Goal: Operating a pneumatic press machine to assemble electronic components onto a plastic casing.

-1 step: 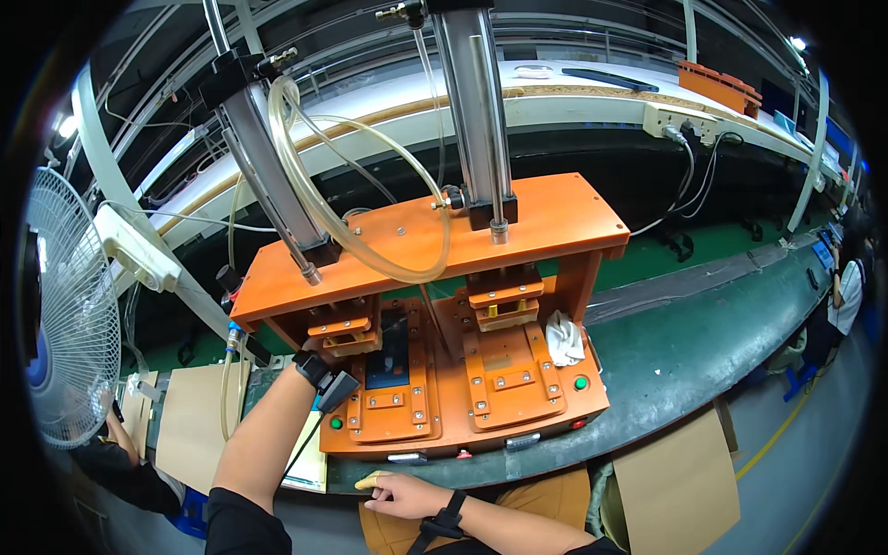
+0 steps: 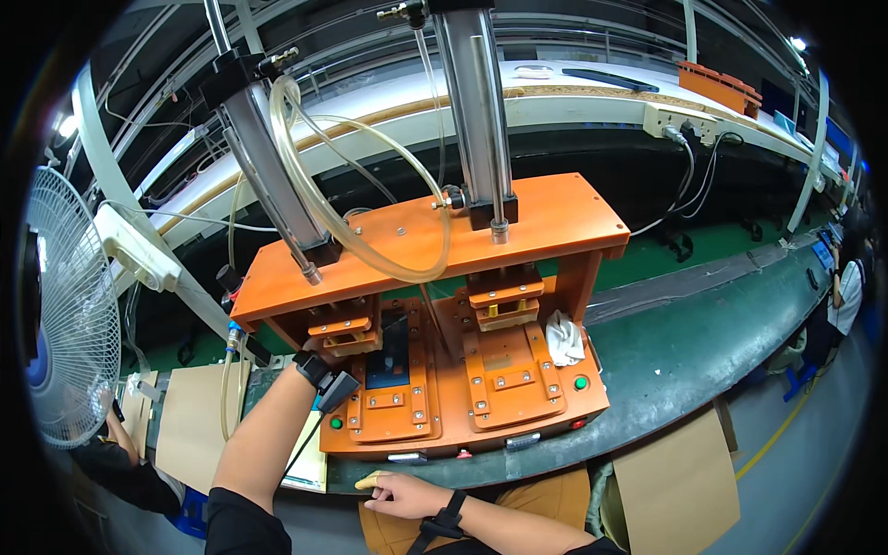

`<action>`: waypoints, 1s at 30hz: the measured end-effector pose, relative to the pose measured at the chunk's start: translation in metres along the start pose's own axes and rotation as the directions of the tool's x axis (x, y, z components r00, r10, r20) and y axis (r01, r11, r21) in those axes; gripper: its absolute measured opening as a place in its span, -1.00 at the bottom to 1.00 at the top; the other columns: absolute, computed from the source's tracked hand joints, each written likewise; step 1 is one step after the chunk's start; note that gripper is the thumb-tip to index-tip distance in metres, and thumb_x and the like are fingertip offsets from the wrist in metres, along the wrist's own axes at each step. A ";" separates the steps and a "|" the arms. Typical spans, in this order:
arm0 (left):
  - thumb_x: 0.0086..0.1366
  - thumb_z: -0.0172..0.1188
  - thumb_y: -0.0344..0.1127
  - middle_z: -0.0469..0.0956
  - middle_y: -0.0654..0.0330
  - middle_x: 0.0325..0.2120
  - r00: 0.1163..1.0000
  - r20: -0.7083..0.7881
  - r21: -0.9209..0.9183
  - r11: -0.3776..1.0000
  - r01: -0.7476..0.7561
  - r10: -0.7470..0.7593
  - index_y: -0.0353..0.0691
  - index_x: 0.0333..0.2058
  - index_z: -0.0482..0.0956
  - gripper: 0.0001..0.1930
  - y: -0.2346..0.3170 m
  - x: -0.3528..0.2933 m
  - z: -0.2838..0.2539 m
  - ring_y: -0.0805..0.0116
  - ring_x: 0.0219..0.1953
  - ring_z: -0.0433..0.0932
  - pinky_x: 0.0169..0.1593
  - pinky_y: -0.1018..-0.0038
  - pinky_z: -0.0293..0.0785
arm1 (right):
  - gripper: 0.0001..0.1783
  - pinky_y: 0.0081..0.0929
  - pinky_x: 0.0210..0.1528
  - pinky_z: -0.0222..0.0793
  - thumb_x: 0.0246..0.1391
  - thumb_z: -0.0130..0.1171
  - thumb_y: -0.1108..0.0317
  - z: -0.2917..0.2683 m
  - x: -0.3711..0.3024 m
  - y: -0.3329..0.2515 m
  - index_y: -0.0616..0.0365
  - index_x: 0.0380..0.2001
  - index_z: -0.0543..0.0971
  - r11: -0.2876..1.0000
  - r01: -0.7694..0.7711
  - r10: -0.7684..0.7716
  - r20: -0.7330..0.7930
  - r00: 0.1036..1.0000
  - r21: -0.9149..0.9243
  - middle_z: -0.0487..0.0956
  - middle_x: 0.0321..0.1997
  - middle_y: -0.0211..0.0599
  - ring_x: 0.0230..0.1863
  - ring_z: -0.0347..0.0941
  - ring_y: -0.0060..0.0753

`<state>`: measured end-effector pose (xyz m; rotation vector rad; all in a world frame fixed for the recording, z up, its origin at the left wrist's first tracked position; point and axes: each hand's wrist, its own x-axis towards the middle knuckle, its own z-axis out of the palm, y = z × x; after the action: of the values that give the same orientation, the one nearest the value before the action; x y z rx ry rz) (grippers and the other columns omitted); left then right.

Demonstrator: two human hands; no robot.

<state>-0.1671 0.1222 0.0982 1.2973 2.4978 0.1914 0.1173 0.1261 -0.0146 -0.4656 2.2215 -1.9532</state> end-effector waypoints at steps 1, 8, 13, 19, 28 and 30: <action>0.41 -0.01 -0.09 0.29 0.16 0.27 1.000 0.004 -0.001 1.000 -0.004 0.004 0.03 0.22 0.31 -0.56 0.008 0.009 0.005 0.26 0.29 0.27 0.36 0.38 0.17 | -0.50 -0.59 -0.07 0.44 0.18 0.19 0.27 0.000 0.000 0.000 0.24 0.14 0.43 1.000 -0.002 0.002 -0.001 1.000 -0.001 0.47 -0.16 -0.27 -0.21 0.47 -0.51; 0.41 -0.01 -0.08 0.28 0.17 0.27 1.000 0.022 -0.006 1.000 -0.016 0.016 0.04 0.23 0.30 -0.55 -0.009 -0.001 0.004 0.26 0.29 0.27 0.37 0.38 0.16 | -0.52 -0.60 -0.07 0.43 0.19 0.19 0.29 0.004 0.001 0.003 0.22 0.14 0.43 1.000 0.002 -0.001 -0.008 1.000 0.019 0.47 -0.13 -0.28 -0.20 0.47 -0.54; 0.41 -0.02 -0.03 0.23 0.17 0.30 0.999 0.042 0.189 0.982 -0.014 0.006 0.04 0.26 0.25 -0.51 0.020 -0.025 -0.016 0.26 0.31 0.24 0.39 0.39 0.13 | -0.52 -0.60 -0.05 0.43 0.19 0.18 0.30 0.007 0.003 0.008 0.23 0.14 0.43 1.000 -0.008 0.009 -0.004 1.000 0.029 0.47 -0.11 -0.28 -0.17 0.47 -0.54; 0.13 0.34 -0.28 0.56 0.00 -0.02 0.959 -0.276 -0.321 0.934 -0.159 0.069 -0.26 0.03 0.52 -0.53 0.079 -0.087 -0.033 0.14 0.04 0.53 0.13 0.36 0.41 | -0.50 -0.63 -0.17 0.40 0.18 0.19 0.21 0.006 -0.001 0.013 0.27 0.11 0.45 0.997 0.068 -0.064 -0.114 0.991 0.040 0.46 -0.28 -0.31 -0.30 0.44 -0.57; 0.13 0.25 -0.48 0.45 -0.05 0.03 0.669 -0.740 -0.278 0.875 -0.396 0.068 -0.32 -0.05 0.50 -0.63 0.050 -0.192 0.037 -0.01 0.10 0.42 0.21 0.24 0.29 | -0.60 -0.50 -0.03 0.45 0.17 0.21 0.38 -0.043 -0.097 -0.077 0.22 0.08 0.51 0.987 0.153 -0.148 -0.102 0.984 0.042 0.54 -0.01 -0.22 -0.09 0.50 -0.43; 0.15 0.15 -0.52 0.42 -0.07 0.06 0.672 -0.734 -0.354 0.900 -0.254 -0.099 -0.35 -0.03 0.47 -0.64 0.044 -0.206 0.066 0.01 0.15 0.38 0.25 0.26 0.23 | -0.72 -0.46 -0.15 0.48 0.09 0.25 0.40 -0.081 -0.132 -0.110 0.23 -0.11 0.61 0.959 0.203 -0.262 -0.344 0.902 -0.198 0.63 -0.22 -0.21 -0.24 0.57 -0.34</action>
<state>-0.0003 -0.0226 0.0929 1.2856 2.7324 1.4956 0.2307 0.2339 0.0928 -0.4334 2.6794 -2.1401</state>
